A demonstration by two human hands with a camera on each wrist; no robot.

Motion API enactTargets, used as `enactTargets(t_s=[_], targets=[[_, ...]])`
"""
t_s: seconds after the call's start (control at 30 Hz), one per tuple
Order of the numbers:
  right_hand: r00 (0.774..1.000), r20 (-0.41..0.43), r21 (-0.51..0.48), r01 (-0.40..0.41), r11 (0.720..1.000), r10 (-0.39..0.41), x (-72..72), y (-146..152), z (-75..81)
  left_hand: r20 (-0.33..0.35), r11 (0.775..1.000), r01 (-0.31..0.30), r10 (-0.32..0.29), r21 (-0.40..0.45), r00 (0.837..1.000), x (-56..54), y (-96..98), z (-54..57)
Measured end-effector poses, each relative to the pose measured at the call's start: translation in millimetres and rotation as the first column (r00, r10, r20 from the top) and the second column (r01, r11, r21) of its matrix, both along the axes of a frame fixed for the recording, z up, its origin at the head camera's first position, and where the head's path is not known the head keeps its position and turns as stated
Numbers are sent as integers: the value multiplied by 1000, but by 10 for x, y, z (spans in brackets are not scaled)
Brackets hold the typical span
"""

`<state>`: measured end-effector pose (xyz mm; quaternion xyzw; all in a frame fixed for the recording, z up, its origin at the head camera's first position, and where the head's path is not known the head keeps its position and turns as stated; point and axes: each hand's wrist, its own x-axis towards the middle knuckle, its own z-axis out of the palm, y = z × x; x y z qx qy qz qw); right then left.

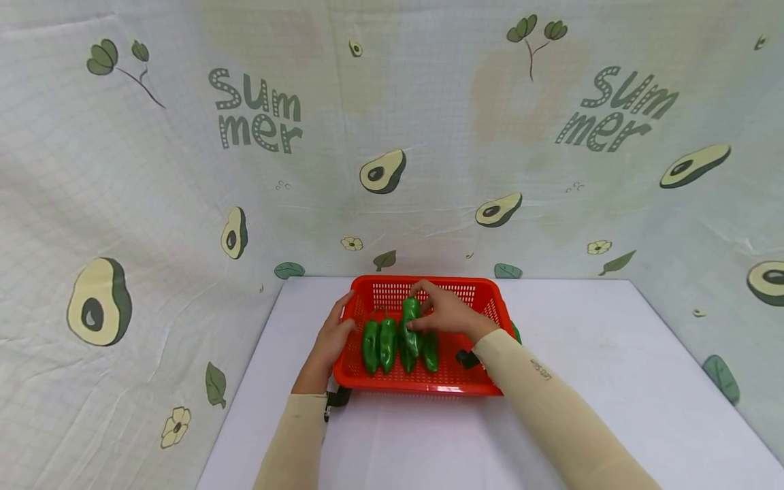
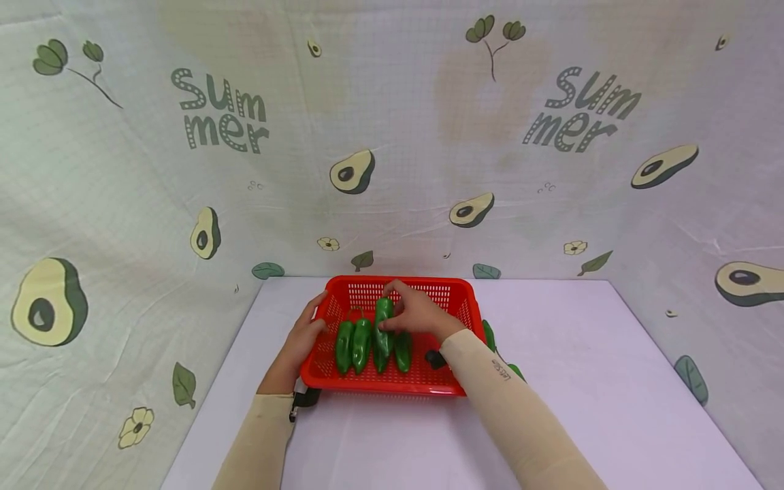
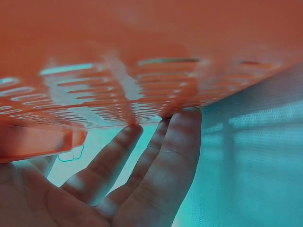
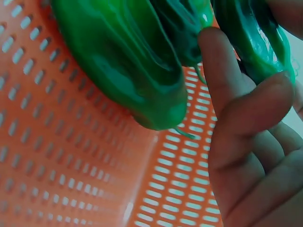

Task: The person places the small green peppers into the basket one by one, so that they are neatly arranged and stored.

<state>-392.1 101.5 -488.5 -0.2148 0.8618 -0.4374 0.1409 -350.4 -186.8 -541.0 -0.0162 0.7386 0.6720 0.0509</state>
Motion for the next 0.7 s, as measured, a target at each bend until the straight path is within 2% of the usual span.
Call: enactTargets(t_s=[0.13, 0.33, 0.7], targets=[[1000, 10, -15, -5, 1000, 5, -21, 19, -41, 6, 1000, -4, 4, -3, 1000, -2, 7, 12], [1000, -5, 14, -19, 1000, 19, -29, 42, -100, 14, 1000, -6, 6, -3, 1000, -2, 6, 0], [1000, 10, 19, -1, 1000, 1, -41, 71, -123, 17, 1000, -5, 5, 1, 1000, -18, -7, -1]])
